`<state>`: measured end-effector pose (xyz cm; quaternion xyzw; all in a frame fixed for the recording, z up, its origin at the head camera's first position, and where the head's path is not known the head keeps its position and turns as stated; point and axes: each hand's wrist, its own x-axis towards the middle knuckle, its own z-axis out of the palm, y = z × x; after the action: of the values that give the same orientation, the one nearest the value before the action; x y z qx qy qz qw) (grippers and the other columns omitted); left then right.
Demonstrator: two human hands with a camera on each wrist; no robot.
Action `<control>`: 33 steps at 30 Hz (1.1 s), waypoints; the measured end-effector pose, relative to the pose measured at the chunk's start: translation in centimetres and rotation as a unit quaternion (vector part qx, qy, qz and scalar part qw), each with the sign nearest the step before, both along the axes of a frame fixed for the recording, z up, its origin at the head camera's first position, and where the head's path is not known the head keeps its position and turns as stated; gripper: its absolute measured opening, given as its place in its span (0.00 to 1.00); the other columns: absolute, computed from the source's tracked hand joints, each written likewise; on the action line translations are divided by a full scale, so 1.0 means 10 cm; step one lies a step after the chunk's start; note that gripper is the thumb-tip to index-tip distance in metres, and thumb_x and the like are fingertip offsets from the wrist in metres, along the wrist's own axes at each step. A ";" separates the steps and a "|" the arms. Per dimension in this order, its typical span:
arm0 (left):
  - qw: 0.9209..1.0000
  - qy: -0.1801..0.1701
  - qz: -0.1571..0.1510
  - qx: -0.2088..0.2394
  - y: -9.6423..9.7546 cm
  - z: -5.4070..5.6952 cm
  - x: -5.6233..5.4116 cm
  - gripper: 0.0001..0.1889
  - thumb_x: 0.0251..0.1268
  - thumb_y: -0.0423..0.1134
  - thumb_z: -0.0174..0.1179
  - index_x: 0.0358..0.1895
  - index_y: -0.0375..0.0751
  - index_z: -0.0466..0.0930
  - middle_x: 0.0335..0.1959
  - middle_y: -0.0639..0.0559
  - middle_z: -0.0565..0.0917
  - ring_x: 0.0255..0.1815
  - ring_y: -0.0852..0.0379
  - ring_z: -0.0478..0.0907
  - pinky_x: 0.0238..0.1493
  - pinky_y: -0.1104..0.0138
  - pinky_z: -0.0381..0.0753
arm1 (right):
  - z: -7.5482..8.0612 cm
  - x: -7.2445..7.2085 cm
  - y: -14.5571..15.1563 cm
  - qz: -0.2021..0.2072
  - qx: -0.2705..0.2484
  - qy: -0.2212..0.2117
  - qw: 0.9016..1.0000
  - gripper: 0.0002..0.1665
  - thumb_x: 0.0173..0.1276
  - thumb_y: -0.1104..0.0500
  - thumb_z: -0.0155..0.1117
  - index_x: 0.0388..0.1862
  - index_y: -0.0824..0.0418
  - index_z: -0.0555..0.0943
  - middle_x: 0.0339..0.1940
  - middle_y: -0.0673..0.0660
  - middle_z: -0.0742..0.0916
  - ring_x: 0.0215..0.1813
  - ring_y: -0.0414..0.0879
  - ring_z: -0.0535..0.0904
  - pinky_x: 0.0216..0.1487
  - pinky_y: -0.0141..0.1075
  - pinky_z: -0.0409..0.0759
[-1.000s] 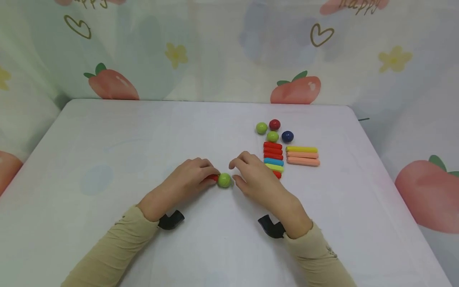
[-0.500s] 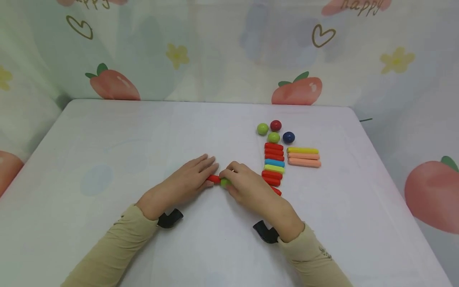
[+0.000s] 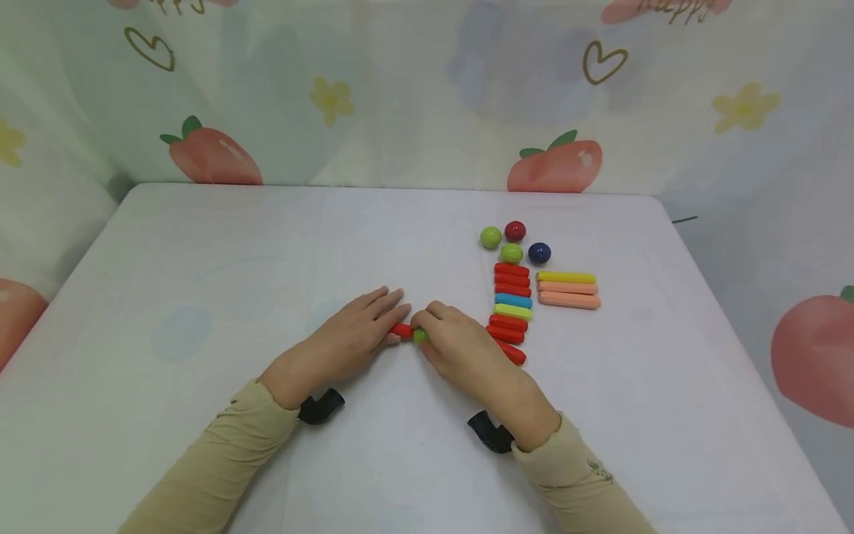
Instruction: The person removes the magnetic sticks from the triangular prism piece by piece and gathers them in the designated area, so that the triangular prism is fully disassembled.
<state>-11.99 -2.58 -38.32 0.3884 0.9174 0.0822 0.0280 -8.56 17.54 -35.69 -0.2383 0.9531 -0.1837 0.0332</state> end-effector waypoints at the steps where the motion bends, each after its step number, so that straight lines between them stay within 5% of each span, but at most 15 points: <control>1: 1.000 0.001 0.001 -0.001 0.00 0.00 0.00 0.25 0.78 0.47 0.49 0.71 0.38 0.68 0.74 0.39 0.67 0.76 0.40 0.62 0.73 0.50 0.66 | 0.00 0.00 0.00 -0.001 0.001 0.001 1.000 0.22 0.61 0.62 0.74 0.54 0.61 0.81 0.50 0.56 0.85 0.53 0.50 0.82 0.55 0.44 0.84; 23: 0.999 0.025 0.003 -0.020 0.03 -0.03 0.01 0.24 0.76 0.42 0.52 0.71 0.40 0.68 0.74 0.41 0.67 0.76 0.41 0.63 0.71 0.49 0.68 | -0.06 -0.08 0.00 -0.014 0.009 0.020 1.000 0.25 0.59 0.59 0.75 0.56 0.61 0.82 0.51 0.58 0.86 0.54 0.52 0.83 0.56 0.46 0.84; 33: 1.000 0.008 0.012 0.006 0.03 -0.03 0.01 0.26 0.76 0.43 0.53 0.71 0.35 0.66 0.73 0.40 0.68 0.75 0.41 0.63 0.73 0.49 0.67 | -0.10 -0.09 0.04 -0.019 -0.046 0.009 0.999 0.23 0.61 0.61 0.73 0.56 0.60 0.81 0.51 0.56 0.87 0.53 0.50 0.84 0.55 0.44 0.84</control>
<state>-11.89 -2.31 -38.62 0.3785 0.9215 0.0854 0.0175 -9.50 17.96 -36.69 -0.2236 0.9481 -0.2261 0.0098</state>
